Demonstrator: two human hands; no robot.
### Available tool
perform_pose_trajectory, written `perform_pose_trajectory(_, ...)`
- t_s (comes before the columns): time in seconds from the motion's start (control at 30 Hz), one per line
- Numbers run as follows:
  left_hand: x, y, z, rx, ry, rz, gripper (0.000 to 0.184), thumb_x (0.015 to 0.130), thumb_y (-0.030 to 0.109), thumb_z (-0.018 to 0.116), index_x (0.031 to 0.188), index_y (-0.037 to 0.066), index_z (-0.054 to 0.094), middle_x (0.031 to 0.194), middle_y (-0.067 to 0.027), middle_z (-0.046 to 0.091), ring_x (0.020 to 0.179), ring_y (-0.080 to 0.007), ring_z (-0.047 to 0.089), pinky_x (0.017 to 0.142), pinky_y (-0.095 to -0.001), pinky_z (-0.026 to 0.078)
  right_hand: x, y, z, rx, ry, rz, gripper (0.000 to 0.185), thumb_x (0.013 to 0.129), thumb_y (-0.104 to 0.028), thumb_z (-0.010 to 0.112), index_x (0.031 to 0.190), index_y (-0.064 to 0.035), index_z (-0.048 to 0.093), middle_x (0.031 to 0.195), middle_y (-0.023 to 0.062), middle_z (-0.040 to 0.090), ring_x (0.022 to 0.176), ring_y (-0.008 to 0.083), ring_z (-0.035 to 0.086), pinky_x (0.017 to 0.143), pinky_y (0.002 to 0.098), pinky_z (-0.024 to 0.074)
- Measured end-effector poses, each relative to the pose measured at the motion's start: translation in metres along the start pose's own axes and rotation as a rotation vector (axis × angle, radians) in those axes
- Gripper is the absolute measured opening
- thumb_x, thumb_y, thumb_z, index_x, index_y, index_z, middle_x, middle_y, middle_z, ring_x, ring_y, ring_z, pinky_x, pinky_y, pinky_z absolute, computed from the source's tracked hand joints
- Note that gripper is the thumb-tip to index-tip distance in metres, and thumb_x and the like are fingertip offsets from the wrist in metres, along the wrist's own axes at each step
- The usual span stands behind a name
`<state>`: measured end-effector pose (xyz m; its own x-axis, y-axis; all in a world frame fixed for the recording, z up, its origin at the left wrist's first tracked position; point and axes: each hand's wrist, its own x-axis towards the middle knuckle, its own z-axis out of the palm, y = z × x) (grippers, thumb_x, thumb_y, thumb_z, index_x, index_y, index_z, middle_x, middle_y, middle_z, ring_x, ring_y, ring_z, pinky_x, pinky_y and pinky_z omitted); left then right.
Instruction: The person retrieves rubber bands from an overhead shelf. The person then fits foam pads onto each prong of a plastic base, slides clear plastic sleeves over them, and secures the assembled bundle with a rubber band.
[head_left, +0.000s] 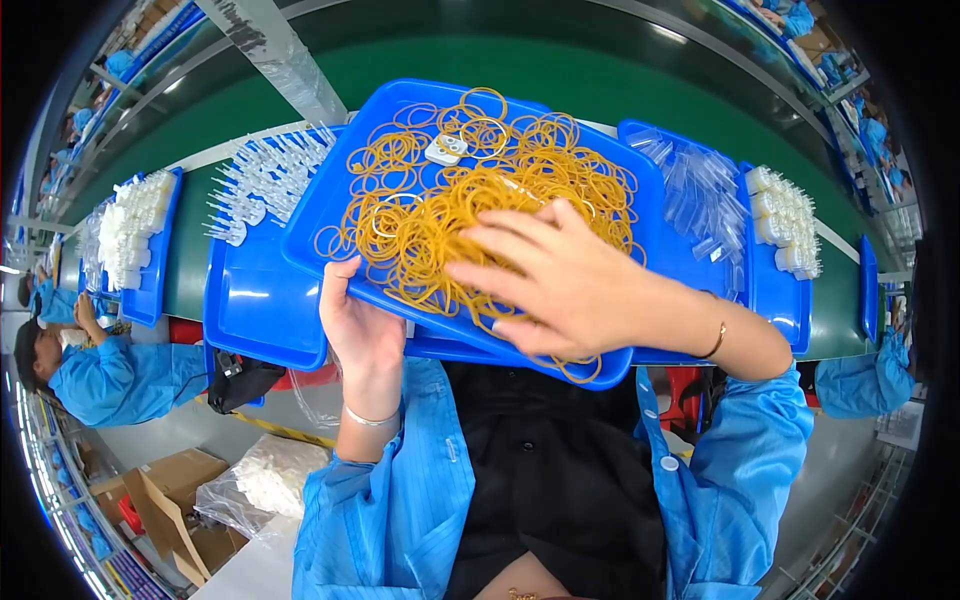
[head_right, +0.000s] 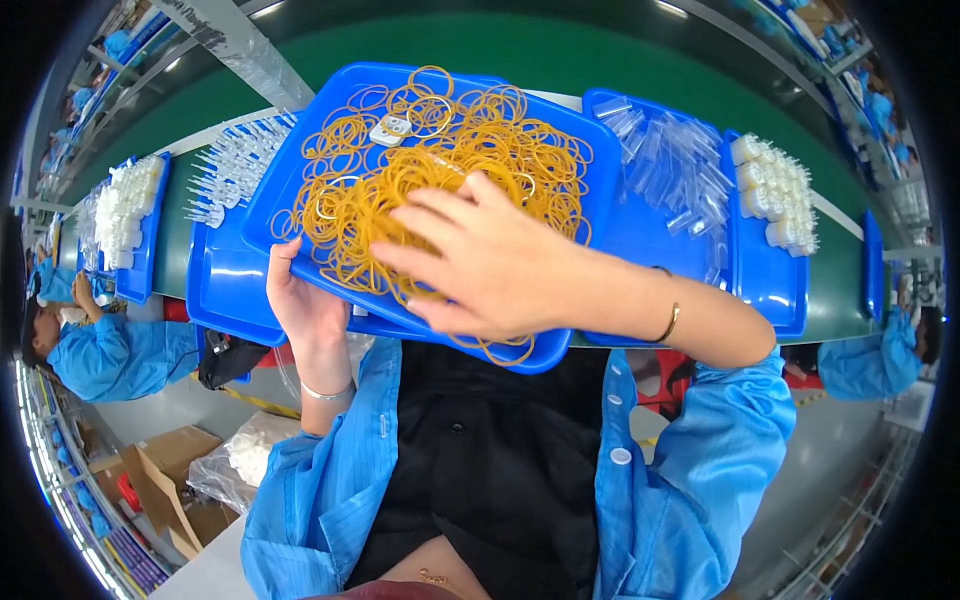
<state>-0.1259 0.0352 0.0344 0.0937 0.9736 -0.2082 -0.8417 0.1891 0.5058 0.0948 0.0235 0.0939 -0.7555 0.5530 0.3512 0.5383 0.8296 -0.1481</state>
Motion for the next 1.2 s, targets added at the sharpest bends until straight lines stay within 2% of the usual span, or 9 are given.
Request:
perform_pose_trajectory(0.23,-0.006,-0.007,0.01,0.039,0.001,0.066,0.039,0.081,0.014,0.051,0.117,-0.001,0.048,0.114,-0.0122,0.057,0.105,-0.0242,0.054,0.093,-0.0375,0.041,0.002,0.018,0.018,-0.171,0.007,-0.104,0.038,0.077,-0.04,0.061,0.096,-0.0068,0.059,0.096,0.0092,0.055,0.095,0.0235,0.052,0.083,0.0396,0.0395)
perform_pose_trajectory(0.37,-0.003,-0.007,0.005,0.028,-0.001,0.066,0.038,0.082,0.014,0.05,0.117,-0.001,0.048,0.114,-0.0135,0.057,0.104,-0.0249,0.055,0.092,-0.038,0.041,0.006,0.029,0.028,-0.155,0.098,-0.232,0.028,0.075,-0.033,0.064,0.07,-0.008,0.053,0.07,0.0048,0.052,0.069,0.0196,0.054,0.061,0.0315,0.0459)
perform_pose_trajectory(0.57,-0.002,-0.009,0.007,0.015,-0.01,0.034,0.038,0.082,0.014,0.05,0.118,-0.001,0.047,0.115,-0.0124,0.057,0.105,-0.0248,0.054,0.093,-0.0379,0.041,0.025,0.027,-0.01,-0.021,0.332,-0.118,0.023,0.076,-0.02,0.063,0.061,-0.0071,0.051,0.055,0.0048,0.049,0.05,0.02,0.052,0.046,0.0315,0.0433)
perform_pose_trajectory(0.73,-0.004,-0.015,0.006,0.046,-0.019,0.056,0.039,0.082,0.013,0.05,0.119,0.001,0.047,0.117,-0.0115,0.056,0.107,-0.0246,0.054,0.093,-0.0388,0.041,0.036,0.036,-0.03,0.829,0.543,0.387,0.028,0.088,-0.022,0.058,0.071,0.0007,0.057,0.059,-0.0042,0.049,0.06,0.001,0.042,0.051,0.0204,0.0341)
perform_pose_trajectory(0.83,-0.003,-0.017,0.006,0.049,-0.019,0.069,0.04,0.083,0.013,0.049,0.119,-0.001,0.046,0.117,-0.0138,0.055,0.106,-0.0261,0.054,0.091,-0.0399,0.043,0.043,0.04,-0.033,1.231,0.645,0.566,0.026,0.087,-0.025,0.058,0.076,-0.0019,0.062,0.065,-0.0034,0.056,0.06,0.002,0.05,0.053,0.02,0.0393)
perform_pose_trajectory(0.93,-0.002,-0.017,0.005,0.046,-0.015,0.065,0.04,0.083,0.014,0.049,0.12,-0.001,0.045,0.116,-0.0138,0.056,0.106,-0.0263,0.054,0.091,-0.0402,0.044,0.045,0.034,-0.045,1.402,0.695,0.692,0.024,0.086,-0.026,0.058,0.081,-0.0028,0.063,0.069,-0.0009,0.06,0.06,0.0048,0.054,0.054,0.0203,0.0429)
perform_pose_trajectory(1.03,-0.003,-0.018,0.004,0.044,-0.004,0.068,0.04,0.082,0.013,0.05,0.12,-0.001,0.045,0.115,-0.0136,0.056,0.106,-0.0261,0.055,0.091,-0.0399,0.044,0.035,0.052,-0.035,1.337,0.749,0.717,0.029,0.088,-0.03,0.052,0.101,-0.005,0.06,0.086,0.0008,0.059,0.076,0.0078,0.057,0.068,0.0228,0.0458)
perform_pose_trajectory(1.07,-0.004,-0.017,0.003,0.041,0.0,0.066,0.04,0.082,0.013,0.05,0.119,-0.001,0.046,0.115,-0.0135,0.056,0.105,-0.0259,0.055,0.09,-0.0397,0.044,0.027,0.062,-0.023,1.103,0.79,0.524,0.033,0.088,-0.031,0.052,0.108,-0.005,0.058,0.091,0.0015,0.058,0.081,0.0087,0.057,0.069,0.0237,0.0461)
perform_pose_trajectory(1.2,-0.011,-0.012,0.008,0.068,0.027,0.127,0.039,0.082,0.014,0.052,0.118,-0.001,0.048,0.114,-0.013,0.057,0.104,-0.0252,0.055,0.091,-0.0386,0.042,0.021,0.066,-0.045,1.264,0.752,0.701,0.031,0.088,-0.031,0.051,0.104,-0.0054,0.06,0.085,0.0007,0.059,0.075,0.0076,0.057,0.066,0.0227,0.0459)
